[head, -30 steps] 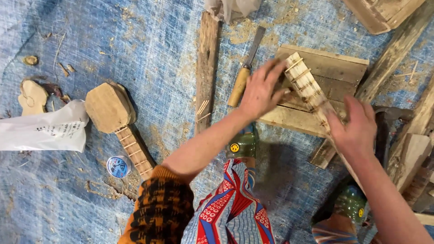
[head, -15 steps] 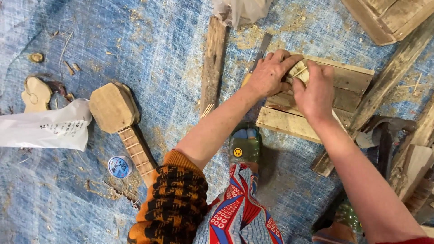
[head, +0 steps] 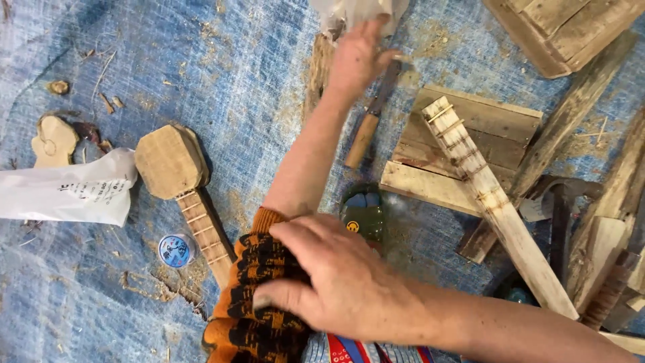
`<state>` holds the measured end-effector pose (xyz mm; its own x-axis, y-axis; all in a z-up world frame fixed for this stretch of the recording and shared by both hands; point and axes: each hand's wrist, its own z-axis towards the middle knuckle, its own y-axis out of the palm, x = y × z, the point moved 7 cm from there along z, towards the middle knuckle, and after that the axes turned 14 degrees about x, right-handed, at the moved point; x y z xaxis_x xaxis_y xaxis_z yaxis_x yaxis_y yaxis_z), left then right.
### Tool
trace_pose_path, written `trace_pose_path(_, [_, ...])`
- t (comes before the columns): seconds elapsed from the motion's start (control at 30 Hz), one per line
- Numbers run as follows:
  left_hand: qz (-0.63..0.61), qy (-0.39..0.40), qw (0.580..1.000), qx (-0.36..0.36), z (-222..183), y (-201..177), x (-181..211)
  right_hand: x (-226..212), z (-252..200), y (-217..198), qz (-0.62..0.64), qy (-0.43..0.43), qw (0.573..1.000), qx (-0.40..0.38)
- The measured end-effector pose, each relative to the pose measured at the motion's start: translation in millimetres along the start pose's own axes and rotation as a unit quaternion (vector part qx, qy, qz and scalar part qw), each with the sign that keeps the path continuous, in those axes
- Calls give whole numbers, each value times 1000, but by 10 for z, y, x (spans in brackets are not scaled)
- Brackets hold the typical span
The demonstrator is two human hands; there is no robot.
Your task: Shaping a wooden instrument neck with a drawknife and chisel, then gluing small wooden pieces onto the surface.
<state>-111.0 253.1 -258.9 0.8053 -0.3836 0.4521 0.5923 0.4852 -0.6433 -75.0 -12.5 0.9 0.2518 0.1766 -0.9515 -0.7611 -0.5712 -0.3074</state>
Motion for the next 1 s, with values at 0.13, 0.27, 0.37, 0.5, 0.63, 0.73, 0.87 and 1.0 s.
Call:
trace_pose_path(0.13, [99, -36, 994, -11, 100, -239, -342, -150, 78, -14, 51, 35, 997, -37])
trace_pose_path(0.27, [141, -93, 985, -37, 3, -291, -775, -147, 112, 18, 79, 60, 994, -48])
trace_pose_path(0.37, [147, -155, 976, -32, 23, -581, -906, -111, 74, 73, 30, 12, 999, -12])
trace_pose_path(0.5, [137, -195, 970, 42, -48, -902, -1100, -126, 76, 120, 9, -28, 1000, -10])
trace_pose_path(0.63, [124, -248, 958, 80, -11, -1157, -1285, -131, 75, 76, 89, 11, 996, -12])
trace_pose_path(0.73, [113, -346, 922, 131, -211, -1320, -1732, -129, -14, 65, 158, 42, 986, -22])
trace_pose_path(0.87, [-60, -546, 755, 358, -372, -1672, -2026, -42, -44, 106, 221, 94, 969, -56])
trace_pose_path(1.0, [-170, -609, 654, 416, -581, -1862, -2262, -133, 2, -62, 125, 44, 991, -19])
